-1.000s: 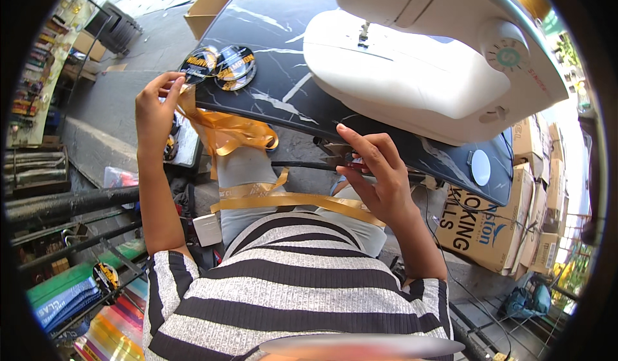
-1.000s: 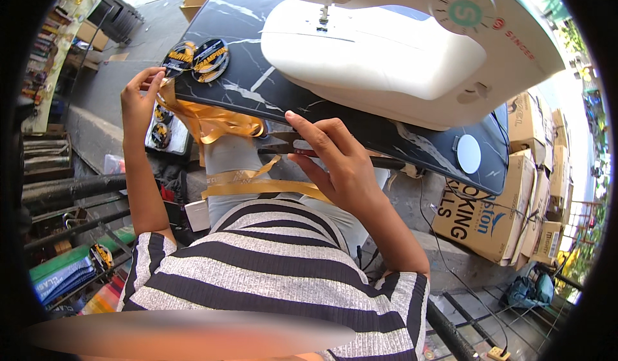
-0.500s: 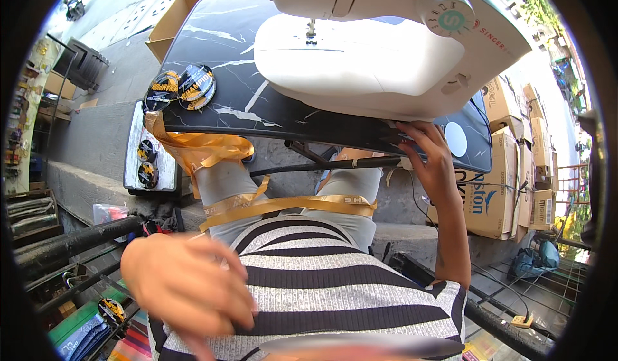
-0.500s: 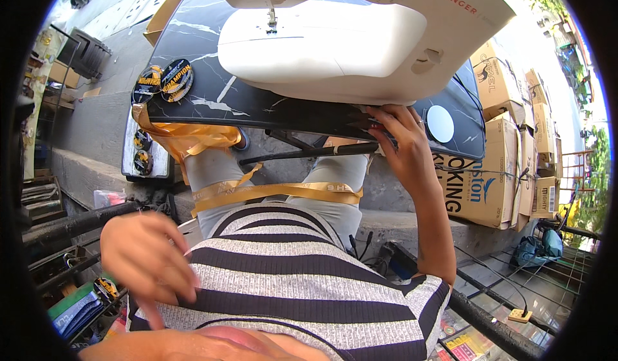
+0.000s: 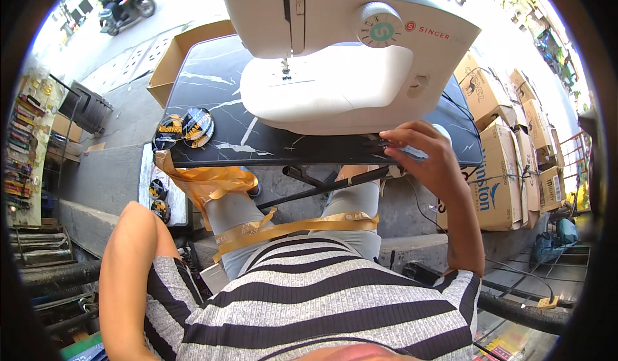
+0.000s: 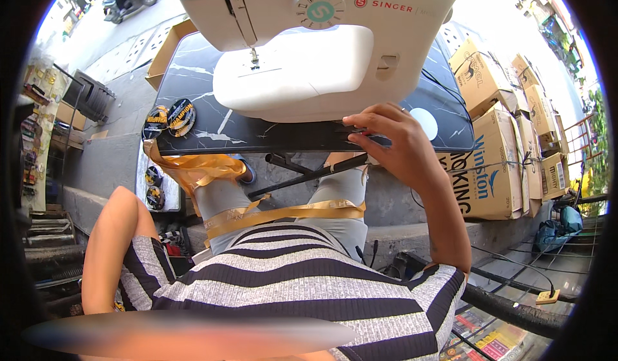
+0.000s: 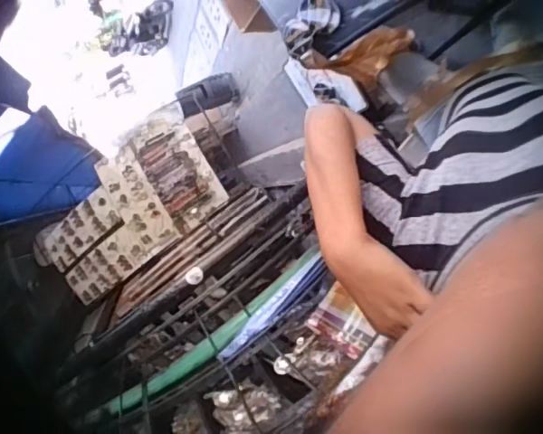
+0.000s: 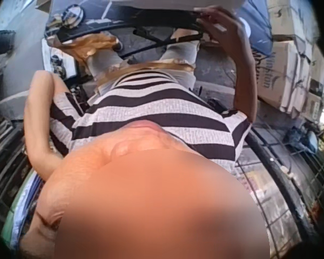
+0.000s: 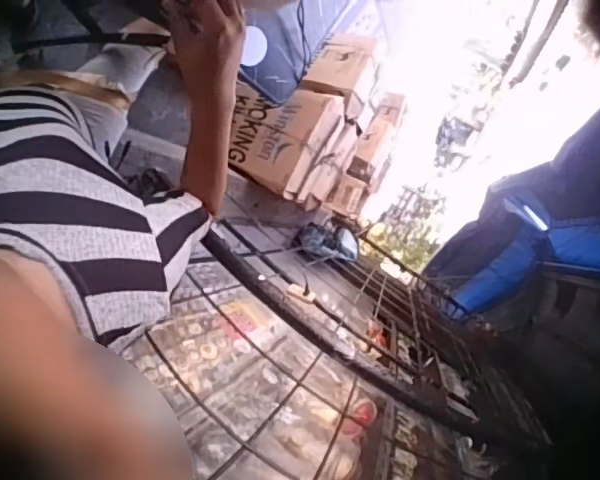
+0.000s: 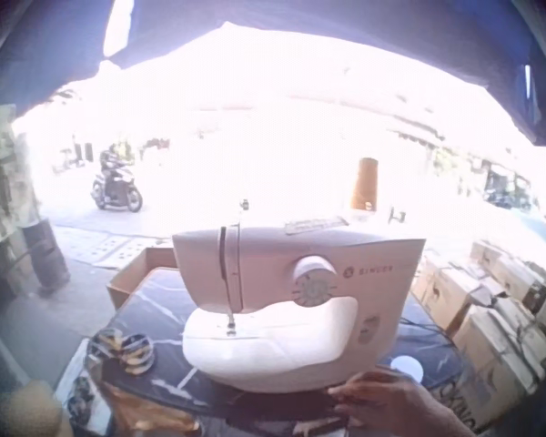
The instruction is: The person threads a sewing machine, then sews a piece of gold ribbon. They cut the ribbon with scissors and rethread the machine.
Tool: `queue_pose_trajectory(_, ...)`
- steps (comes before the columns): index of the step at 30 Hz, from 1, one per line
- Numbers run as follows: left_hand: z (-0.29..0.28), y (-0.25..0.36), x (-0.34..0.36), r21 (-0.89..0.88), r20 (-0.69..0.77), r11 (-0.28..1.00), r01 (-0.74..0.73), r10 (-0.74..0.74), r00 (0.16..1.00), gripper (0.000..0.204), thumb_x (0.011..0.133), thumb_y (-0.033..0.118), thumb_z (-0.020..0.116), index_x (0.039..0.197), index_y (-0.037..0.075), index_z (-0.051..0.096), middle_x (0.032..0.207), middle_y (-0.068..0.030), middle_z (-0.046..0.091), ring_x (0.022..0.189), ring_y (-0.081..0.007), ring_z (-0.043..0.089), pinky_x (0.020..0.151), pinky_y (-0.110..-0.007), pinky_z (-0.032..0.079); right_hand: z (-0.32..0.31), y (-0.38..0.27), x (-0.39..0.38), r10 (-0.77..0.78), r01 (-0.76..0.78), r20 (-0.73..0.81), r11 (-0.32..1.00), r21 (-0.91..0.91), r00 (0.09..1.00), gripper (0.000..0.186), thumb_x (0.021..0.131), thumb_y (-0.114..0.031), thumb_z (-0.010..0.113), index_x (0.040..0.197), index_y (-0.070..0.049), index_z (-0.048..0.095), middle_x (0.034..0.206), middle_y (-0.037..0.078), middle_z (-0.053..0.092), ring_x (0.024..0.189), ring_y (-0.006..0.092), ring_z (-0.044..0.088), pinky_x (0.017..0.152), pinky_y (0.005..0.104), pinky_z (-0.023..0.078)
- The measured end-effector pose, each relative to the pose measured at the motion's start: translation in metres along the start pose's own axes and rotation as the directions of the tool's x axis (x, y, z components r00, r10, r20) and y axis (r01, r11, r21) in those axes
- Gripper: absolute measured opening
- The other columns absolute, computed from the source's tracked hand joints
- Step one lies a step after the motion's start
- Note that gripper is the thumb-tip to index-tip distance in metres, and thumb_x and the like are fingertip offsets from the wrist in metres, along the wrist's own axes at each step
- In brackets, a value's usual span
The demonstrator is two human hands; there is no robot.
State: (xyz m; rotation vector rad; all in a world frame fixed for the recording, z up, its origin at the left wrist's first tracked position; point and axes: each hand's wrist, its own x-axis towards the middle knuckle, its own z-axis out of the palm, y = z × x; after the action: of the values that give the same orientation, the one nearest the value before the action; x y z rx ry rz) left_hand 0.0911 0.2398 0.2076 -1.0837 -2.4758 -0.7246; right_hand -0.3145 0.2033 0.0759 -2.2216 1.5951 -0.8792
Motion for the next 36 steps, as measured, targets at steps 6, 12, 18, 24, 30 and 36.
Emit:
queue_pose_trajectory(6,0.01,0.011,0.014,0.216,-0.047,0.976,0.02,-0.01,0.999,0.042,0.092,0.018,0.045,0.131,0.006,0.055,0.136,-0.0091,0.054,0.127,-0.0273,0.047,0.105,-0.044,0.034,-0.061,-0.046,0.066,-0.529,0.438,-0.214,0.825,-0.358,0.822,0.026,0.081,0.001,0.073,0.103,-0.012,0.075,0.091,0.006,0.068,0.081,0.0154,0.065,0.069,0.0314,0.052)
queue_pose_trajectory(12,0.014,0.014,0.019,0.319,-0.057,0.947,0.04,-0.023,0.998,0.042,0.093,0.017,0.044,0.132,0.006,0.055,0.138,-0.0074,0.053,0.13,-0.0253,0.045,0.108,-0.043,0.029,-0.09,-0.058,0.175,-0.709,0.523,-0.153,0.632,-0.572,0.688,0.015,0.091,-0.014,0.067,0.105,-0.014,0.072,0.094,0.005,0.066,0.087,0.0142,0.06,0.073,0.026,0.046)
queue_pose_trajectory(18,0.018,0.014,0.022,0.389,-0.066,0.919,0.061,-0.038,0.997,0.042,0.094,0.016,0.043,0.133,0.006,0.055,0.14,-0.0057,0.052,0.132,-0.0233,0.043,0.112,-0.042,0.025,-0.077,-0.069,0.244,-0.516,0.519,0.129,0.747,-0.415,0.847,0.027,0.088,-0.004,0.061,0.114,-0.008,0.069,0.11,0.013,0.06,0.112,0.0282,0.053,0.101,0.0415,0.04)
queue_pose_trajectory(24,0.023,0.018,0.021,0.448,-0.063,0.891,0.077,-0.055,0.997,0.042,0.094,0.014,0.043,0.134,0.006,0.055,0.141,-0.0041,0.052,0.135,-0.0213,0.041,0.115,-0.041,0.021,-0.063,-0.077,0.261,-0.479,0.528,0.236,0.688,-0.498,0.846,0.025,0.093,-0.012,0.058,0.113,-0.017,0.07,0.123,0.014,0.055,0.124,0.0312,0.045,0.109,0.0458,0.032)
queue_pose_trajectory(30,0.027,0.007,0.016,0.306,-0.072,0.952,0.02,0.002,0.997,0.037,0.096,0.013,0.041,0.128,0.006,0.057,0.139,-0.0051,0.053,0.131,-0.0225,0.043,0.112,-0.041,0.023,-0.074,-0.092,0.271,-0.56,0.671,0.407,0.42,-0.611,0.722,0.016,0.089,-0.012,0.06,0.097,-0.014,0.074,0.115,0.011,0.059,0.123,0.0282,0.048,0.11,0.0448,0.03)
queue_pose_trajectory(36,-0.043,-0.05,-0.038,-0.45,-0.03,0.89,-0.067,0.06,0.998,0.029,0.101,0.015,0.042,0.099,0.004,0.069,0.118,-0.0145,0.065,0.1,-0.0299,0.064,0.086,-0.039,0.049,-0.076,-0.089,0.283,-0.667,0.767,0.463,0.264,-0.585,0.583,0.009,0.084,-0.012,0.064,0.081,-0.016,0.072,0.098,0.003,0.061,0.109,0.0208,0.054,0.108,0.0422,0.033)
